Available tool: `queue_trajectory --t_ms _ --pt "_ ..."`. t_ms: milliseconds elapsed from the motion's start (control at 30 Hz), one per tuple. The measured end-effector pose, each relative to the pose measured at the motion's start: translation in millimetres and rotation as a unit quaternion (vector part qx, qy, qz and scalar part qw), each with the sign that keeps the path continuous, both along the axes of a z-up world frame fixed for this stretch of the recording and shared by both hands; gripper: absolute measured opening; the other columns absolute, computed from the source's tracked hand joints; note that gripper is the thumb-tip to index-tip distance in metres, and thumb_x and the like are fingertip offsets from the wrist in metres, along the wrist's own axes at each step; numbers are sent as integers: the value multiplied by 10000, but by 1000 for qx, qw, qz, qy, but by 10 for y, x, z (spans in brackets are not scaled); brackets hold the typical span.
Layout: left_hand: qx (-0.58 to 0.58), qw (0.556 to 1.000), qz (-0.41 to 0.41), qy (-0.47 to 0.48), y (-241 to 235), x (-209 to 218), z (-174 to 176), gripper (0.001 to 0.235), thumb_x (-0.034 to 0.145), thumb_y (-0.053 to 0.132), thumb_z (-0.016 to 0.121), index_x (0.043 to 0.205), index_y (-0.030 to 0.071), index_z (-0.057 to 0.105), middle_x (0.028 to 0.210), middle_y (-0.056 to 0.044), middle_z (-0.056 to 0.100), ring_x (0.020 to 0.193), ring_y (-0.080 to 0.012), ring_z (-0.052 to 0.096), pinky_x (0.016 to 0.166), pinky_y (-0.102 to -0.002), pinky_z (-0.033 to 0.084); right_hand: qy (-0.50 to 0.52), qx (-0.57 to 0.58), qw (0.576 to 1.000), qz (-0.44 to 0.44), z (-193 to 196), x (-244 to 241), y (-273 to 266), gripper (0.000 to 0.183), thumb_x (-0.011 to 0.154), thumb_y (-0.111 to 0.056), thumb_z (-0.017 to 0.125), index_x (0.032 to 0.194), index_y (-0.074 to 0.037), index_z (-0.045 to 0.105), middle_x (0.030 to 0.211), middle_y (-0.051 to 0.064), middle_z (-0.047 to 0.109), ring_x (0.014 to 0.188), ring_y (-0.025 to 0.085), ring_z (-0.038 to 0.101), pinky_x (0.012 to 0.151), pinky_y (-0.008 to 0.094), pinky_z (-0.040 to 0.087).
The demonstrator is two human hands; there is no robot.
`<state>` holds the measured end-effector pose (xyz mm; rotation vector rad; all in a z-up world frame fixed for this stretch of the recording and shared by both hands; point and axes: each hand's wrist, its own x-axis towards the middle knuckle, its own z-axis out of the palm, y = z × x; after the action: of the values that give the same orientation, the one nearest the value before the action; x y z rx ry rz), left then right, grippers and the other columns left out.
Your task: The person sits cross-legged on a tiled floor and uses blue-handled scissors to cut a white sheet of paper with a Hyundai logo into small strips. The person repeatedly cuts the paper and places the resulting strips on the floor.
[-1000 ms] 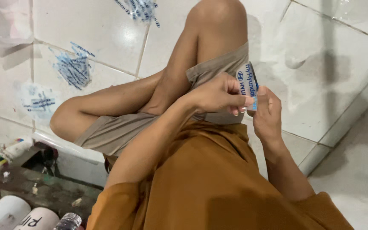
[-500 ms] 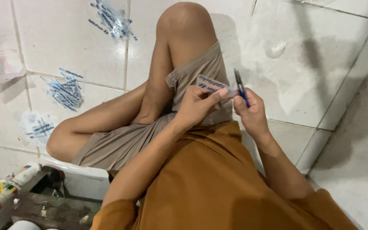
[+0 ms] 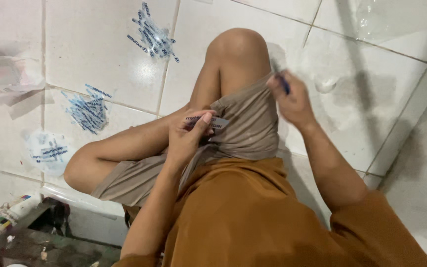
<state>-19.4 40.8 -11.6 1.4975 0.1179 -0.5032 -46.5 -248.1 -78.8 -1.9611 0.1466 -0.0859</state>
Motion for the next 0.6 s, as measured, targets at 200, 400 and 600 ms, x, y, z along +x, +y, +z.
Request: queue_trajectory --t_ms 200,400,600 --pt "-9 997 22 80 207 7 -43 258 957 207 676 1070 -17 736 755 -143 734 698 -152 727 708 -254 629 -96 -331 938 -46 -1113 1251 -1085 235 1073 -60 542 1254 49 647 1371 300 504 1208 506 485 994 584 410" --pt "-58 982 146 107 402 71 -70 212 936 124 707 1073 -38 701 905 -188 710 735 -248 738 643 -276 608 94 -350 929 74 -1503 1270 -1200 433 1105 -185 468 1525 -93 523 1636 273 261 1454 567 160 1120 684 235" --pt "4 966 203 160 607 26 -385 183 926 181 736 1044 43 711 675 -154 689 570 -135 630 538 -215 491 -36 -323 942 77 -1047 364 -841 343 1034 -55 529 1353 29 622 1343 207 657 1244 408 585 1062 528 459"
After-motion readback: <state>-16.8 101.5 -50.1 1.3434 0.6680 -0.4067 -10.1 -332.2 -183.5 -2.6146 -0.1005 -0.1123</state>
